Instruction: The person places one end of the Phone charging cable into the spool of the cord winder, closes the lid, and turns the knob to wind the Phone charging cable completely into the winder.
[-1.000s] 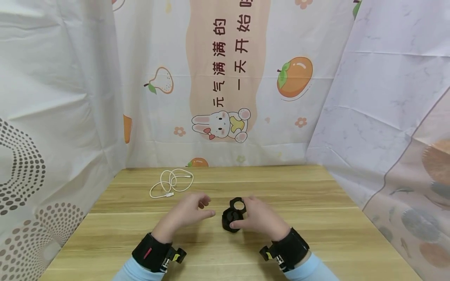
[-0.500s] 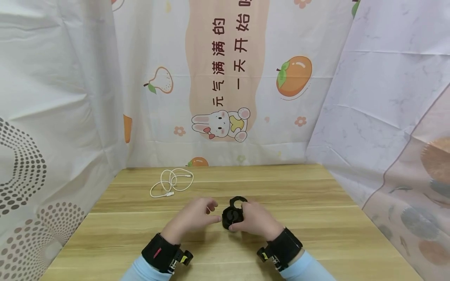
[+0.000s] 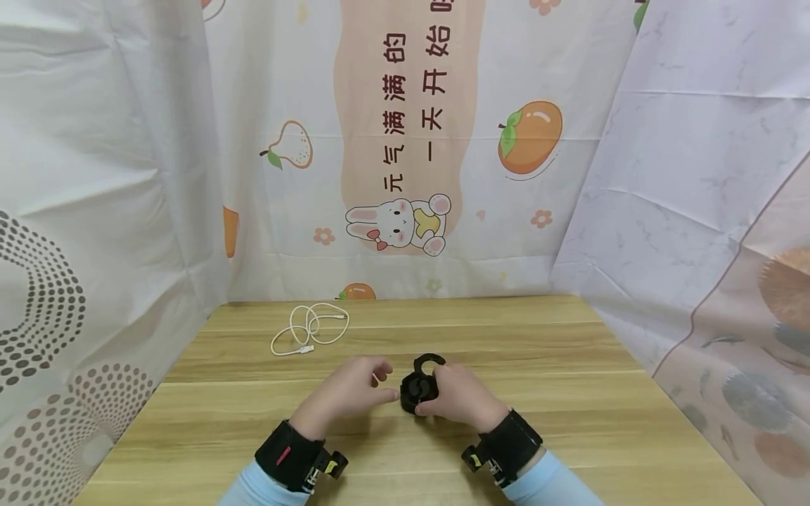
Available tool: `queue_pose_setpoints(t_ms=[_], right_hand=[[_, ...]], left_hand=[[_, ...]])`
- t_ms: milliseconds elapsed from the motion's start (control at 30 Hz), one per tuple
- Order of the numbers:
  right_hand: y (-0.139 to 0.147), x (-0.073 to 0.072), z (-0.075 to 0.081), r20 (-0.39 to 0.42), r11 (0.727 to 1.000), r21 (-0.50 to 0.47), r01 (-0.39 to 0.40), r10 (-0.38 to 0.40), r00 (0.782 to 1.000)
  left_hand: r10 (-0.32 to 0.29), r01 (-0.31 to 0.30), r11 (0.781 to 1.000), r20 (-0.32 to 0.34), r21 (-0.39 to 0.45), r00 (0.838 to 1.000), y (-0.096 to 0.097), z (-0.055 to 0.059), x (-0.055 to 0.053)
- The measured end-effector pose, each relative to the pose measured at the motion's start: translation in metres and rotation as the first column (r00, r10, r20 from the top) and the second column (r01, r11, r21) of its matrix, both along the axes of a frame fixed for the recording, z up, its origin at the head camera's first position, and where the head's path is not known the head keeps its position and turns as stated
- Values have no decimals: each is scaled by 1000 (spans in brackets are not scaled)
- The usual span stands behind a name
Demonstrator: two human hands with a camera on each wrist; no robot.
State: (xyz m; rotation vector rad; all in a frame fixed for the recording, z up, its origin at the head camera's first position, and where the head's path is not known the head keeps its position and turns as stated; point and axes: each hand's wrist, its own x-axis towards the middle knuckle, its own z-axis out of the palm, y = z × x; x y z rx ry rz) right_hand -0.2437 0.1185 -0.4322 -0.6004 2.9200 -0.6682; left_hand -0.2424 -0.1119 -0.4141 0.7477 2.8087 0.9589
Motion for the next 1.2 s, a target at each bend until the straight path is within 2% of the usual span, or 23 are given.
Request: queue_pose_setpoints(t_ms=[367, 667, 800, 1100, 1200], right_hand=[[4, -7, -6, 13, 998, -24, -56, 56, 998], [4, -6, -4, 47, 984, -57, -166, 169, 985], [4, -6, -4, 60, 979, -76, -191, 196, 979], [3, -3, -1, 76, 983, -51, -174, 178, 981], [3, -2, 1, 75, 985, -48, -168, 171, 982]], left_hand=[[11, -11, 1000, 13, 0, 1000, -4, 2, 1], [9, -9, 1000, 14, -6, 1000, -5, 3, 1], [10, -10, 1000, 17, -10, 1000, -5, 3, 1], [6, -6, 1000, 14, -16, 1000, -5, 5, 0], [-17, 17, 999, -8, -30, 1000, -4, 5, -1]])
